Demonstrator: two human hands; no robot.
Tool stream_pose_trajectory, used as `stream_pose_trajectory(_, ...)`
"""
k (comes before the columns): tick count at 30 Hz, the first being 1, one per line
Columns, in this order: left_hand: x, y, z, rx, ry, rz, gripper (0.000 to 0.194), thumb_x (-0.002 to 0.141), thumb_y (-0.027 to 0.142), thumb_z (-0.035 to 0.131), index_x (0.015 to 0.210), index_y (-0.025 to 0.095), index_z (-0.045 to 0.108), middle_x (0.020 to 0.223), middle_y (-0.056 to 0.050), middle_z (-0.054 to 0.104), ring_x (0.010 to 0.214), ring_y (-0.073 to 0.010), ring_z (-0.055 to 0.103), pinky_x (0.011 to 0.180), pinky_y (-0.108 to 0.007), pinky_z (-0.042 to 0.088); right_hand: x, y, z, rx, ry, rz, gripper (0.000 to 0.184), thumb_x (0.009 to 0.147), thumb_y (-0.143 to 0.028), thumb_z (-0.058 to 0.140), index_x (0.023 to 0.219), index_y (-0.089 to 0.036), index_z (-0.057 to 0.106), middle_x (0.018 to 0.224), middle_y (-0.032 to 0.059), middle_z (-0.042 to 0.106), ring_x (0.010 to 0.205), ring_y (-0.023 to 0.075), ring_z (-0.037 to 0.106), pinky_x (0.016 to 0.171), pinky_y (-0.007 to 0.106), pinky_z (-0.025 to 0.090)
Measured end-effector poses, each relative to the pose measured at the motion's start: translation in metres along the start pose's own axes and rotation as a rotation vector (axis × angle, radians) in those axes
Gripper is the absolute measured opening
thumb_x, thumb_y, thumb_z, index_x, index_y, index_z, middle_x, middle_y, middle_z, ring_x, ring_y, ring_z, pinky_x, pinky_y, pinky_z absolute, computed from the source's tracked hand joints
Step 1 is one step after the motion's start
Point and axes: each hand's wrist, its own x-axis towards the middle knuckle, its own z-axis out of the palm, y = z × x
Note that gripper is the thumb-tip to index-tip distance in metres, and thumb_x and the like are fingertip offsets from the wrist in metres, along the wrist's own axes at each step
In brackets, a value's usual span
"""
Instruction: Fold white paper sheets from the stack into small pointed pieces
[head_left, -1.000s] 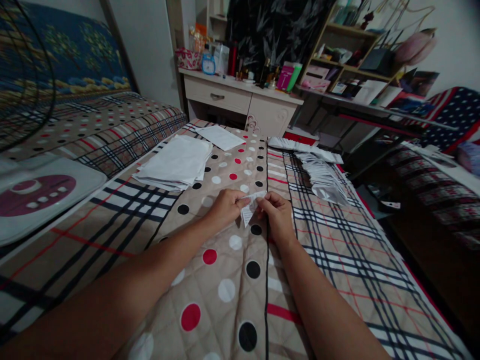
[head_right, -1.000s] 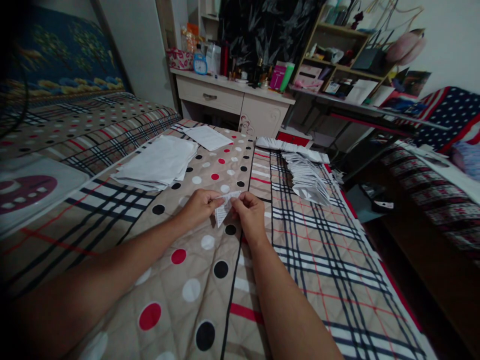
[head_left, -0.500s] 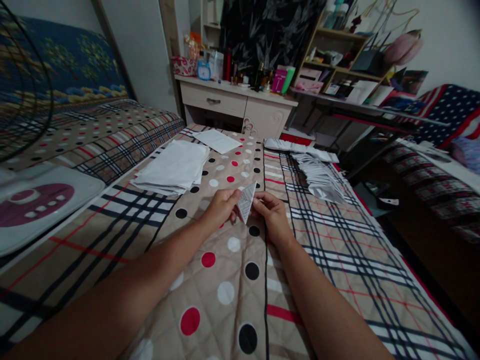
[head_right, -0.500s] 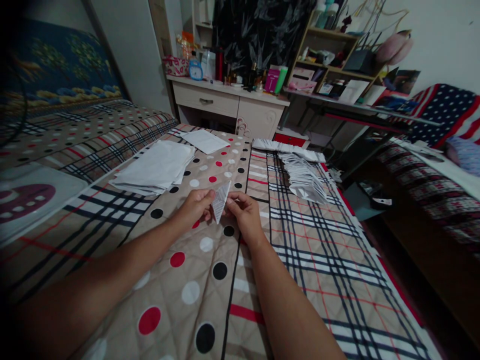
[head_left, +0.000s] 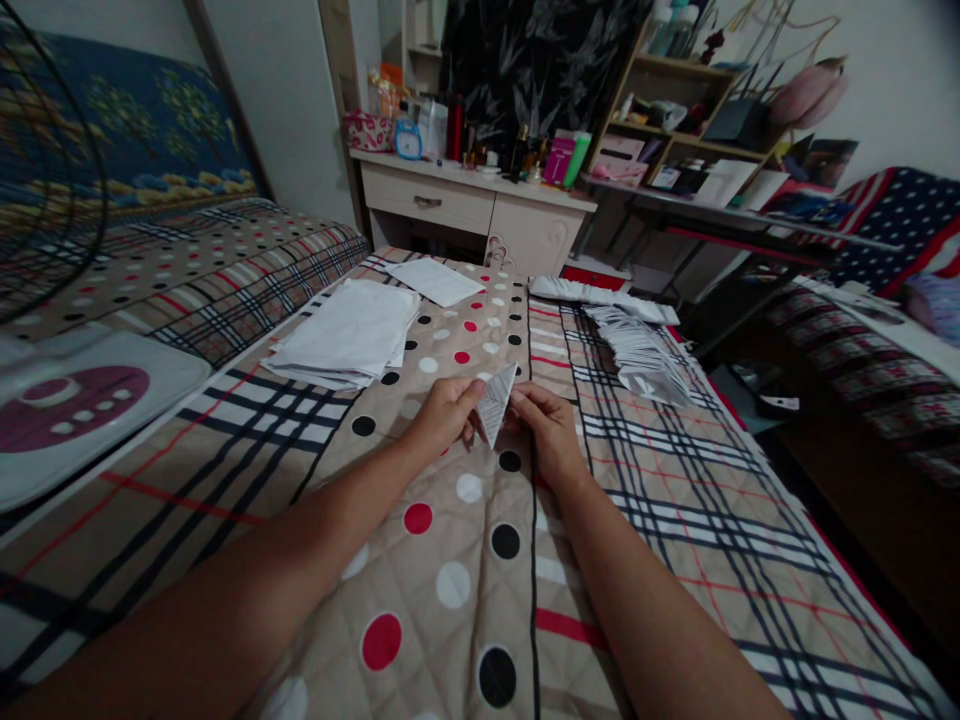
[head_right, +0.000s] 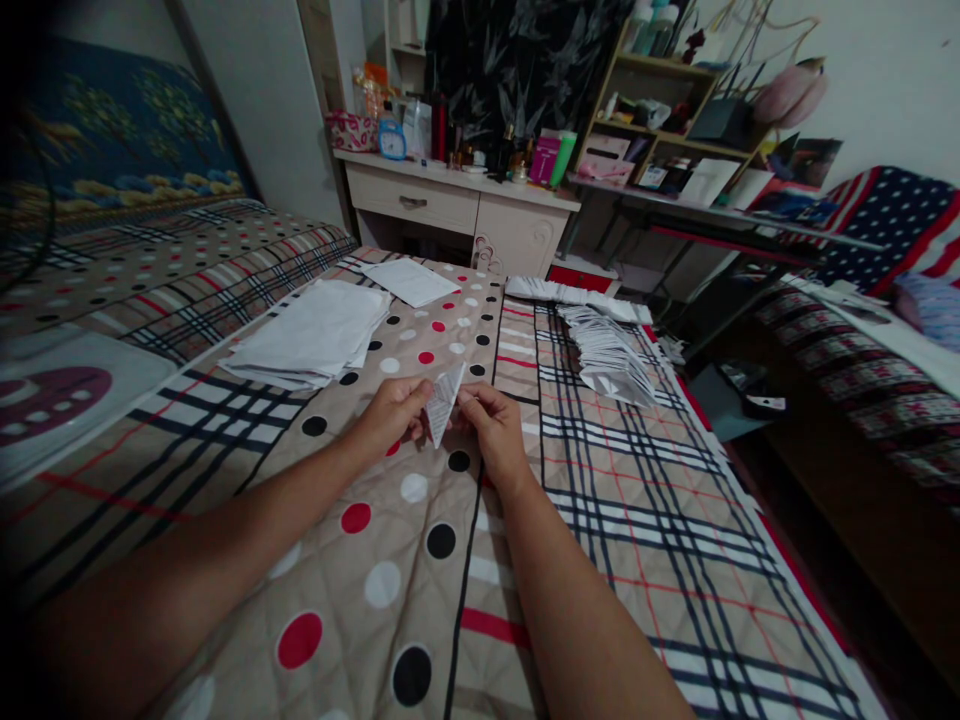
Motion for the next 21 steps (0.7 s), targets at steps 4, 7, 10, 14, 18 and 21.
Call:
stream_pose_trajectory(4,0.001,-0.001,0.001,0.019,0.008,-0.003,0.044,0.085,0.054,0.053,0.074,0.012,0.061,0.051,-0.002,0.061,0.035,-0.0094,0.051,0.032,-0.018,0.031,0.000,-0.001,0.000,-0.034,0.015,-0.018,0.020,0.082,-0.036,0.064,0.074,-0.018,0.068,0.060,-0.0026,0.054,0.055,0.0100,0.046,0.054,0.023,0.036)
stream_pose_trajectory(7,0.001,-0.002,0.000,0.054,0.004,0.018,0.043,0.084,0.052,0.054,0.073,0.012,0.061,0.050,-0.001,0.060,0.033,-0.0083,0.048,0.032,-0.018,0.031,0.000,0.002,0.000,-0.067,0.043,-0.009,0.019,0.080,-0.036,0.065,0.073,-0.019,0.066,0.060,-0.0029,0.054,0.054,0.0105,0.047,0.054,0.023,0.037)
stream_pose_trajectory(10,0.001,-0.003,-0.001,0.080,0.000,0.032,0.041,0.084,0.051,0.054,0.071,0.012,0.059,0.049,0.000,0.058,0.033,-0.0078,0.046,0.032,-0.018,0.032,0.002,0.007,0.002,-0.172,0.025,-0.048,0.011,0.074,-0.029,0.068,0.075,-0.019,0.065,0.067,-0.0014,0.059,0.059,0.0121,0.051,0.056,0.024,0.040)
stream_pose_trajectory(14,0.002,-0.003,0.000,0.058,-0.012,0.031,0.038,0.085,0.049,0.053,0.073,0.013,0.057,0.050,0.000,0.058,0.036,-0.0102,0.052,0.034,-0.019,0.038,0.003,0.012,0.005,-0.328,0.054,-0.164,0.007,0.074,-0.024,0.065,0.070,-0.018,0.062,0.071,0.0002,0.060,0.064,0.0133,0.052,0.059,0.025,0.041)
stream_pose_trajectory(18,0.001,-0.003,0.003,0.090,-0.070,0.024,0.029,0.090,0.035,0.045,0.100,0.013,0.059,0.058,0.001,0.060,0.043,-0.0121,0.058,0.037,-0.019,0.041,0.002,0.011,0.005,-0.389,0.132,-0.170,0.019,0.081,-0.029,0.057,0.066,-0.018,0.057,0.061,-0.0017,0.054,0.056,0.0114,0.047,0.053,0.024,0.036)
stream_pose_trajectory(21,-0.002,-0.003,0.003,0.314,-0.057,0.101,0.038,0.091,0.021,0.039,0.126,0.016,0.052,0.060,0.003,0.059,0.047,-0.0116,0.057,0.044,-0.020,0.045,0.001,0.010,0.004,-0.425,0.185,-0.147,0.023,0.081,-0.033,0.056,0.063,-0.018,0.054,0.056,-0.0029,0.050,0.050,0.0098,0.041,0.048,0.023,0.031)
